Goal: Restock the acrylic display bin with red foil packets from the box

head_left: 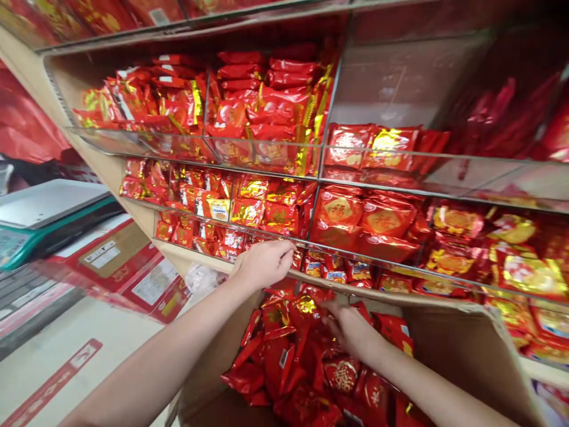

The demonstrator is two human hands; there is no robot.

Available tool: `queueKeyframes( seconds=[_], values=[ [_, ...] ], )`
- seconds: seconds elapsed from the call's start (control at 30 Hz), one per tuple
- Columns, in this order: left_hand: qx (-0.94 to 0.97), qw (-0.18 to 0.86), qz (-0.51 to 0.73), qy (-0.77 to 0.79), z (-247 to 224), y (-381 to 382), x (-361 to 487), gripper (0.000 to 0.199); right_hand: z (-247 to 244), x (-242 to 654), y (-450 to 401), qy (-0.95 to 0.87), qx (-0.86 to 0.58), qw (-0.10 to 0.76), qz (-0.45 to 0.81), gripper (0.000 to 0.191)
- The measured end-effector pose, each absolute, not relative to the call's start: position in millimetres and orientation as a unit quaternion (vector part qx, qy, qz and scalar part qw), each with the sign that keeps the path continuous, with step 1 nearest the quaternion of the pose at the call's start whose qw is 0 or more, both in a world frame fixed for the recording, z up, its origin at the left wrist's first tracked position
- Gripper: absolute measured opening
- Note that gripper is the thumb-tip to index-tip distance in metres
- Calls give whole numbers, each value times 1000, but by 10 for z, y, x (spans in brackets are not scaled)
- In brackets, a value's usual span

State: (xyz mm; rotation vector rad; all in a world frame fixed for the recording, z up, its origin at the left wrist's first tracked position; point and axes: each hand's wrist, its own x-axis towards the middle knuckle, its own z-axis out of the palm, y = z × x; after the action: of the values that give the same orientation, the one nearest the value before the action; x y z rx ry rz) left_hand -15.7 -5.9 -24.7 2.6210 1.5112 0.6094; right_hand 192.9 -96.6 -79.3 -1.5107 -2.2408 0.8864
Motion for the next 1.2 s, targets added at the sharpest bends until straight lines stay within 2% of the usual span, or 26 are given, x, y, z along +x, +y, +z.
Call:
queueKeyframes(
  seconds=[0.13, 0.23, 0.3, 0.4, 0.53, 0.57, 0.6, 0.67, 0.7, 0.73, 0.83, 0.87, 0.93, 1.1, 1.2],
  values=[
    [849, 27, 189, 493, -238, -115, -158, 27, -1236, 1645, -556, -721, -611, 122, 304, 29],
    [845, 31, 196, 497, -246, -152, -177, 26, -1339, 1438, -476, -695, -647, 114, 293, 30],
    [843, 39, 211, 494, -239, -152, -196, 25, -1339, 1368, -529, -699, -646, 122, 281, 24],
    [846, 63, 259, 462, -185, -163, -215, 25, -1171, 1432, -684, -723, -623, 149, 259, 13],
    [851, 101, 340, 388, -57, -408, -164, 26, -627, 1727, -968, -761, -584, 194, 205, 5],
    [853, 124, 350, 367, -27, -511, -130, 23, -469, 1806, -1039, -763, -577, 209, 206, 5],
    [859, 193, 337, 334, 2, -616, -86, 26, -315, 1879, -1103, -759, -571, 226, 216, 6],
    [849, 311, 280, 322, 51, -794, 29, 59, -48, 1995, -1201, -740, -561, 269, 257, 10],
    [834, 365, 257, 325, 73, -852, 97, 68, 58, 2035, -1232, -725, -554, 297, 282, 13],
    [812, 414, 247, 329, 95, -888, 169, 66, 145, 2063, -1251, -704, -546, 331, 313, 15],
    [720, 552, 296, 300, 159, -886, 377, 36, 305, 2097, -1246, -595, -504, 459, 426, 21],
    [686, 592, 319, 278, 180, -867, 435, 33, 333, 2102, -1228, -557, -487, 497, 454, 23],
    [634, 645, 352, 240, 217, -828, 529, 40, 370, 2116, -1172, -510, -469, 554, 462, 25],
    [599, 663, 376, 246, 282, -808, 666, 34, 387, 2199, -1028, -504, -469, 607, 397, 22],
    [507, 703, 425, 260, 304, -837, 718, 35, 330, 2243, -1029, -488, -443, 608, 443, 35]
  ],
)
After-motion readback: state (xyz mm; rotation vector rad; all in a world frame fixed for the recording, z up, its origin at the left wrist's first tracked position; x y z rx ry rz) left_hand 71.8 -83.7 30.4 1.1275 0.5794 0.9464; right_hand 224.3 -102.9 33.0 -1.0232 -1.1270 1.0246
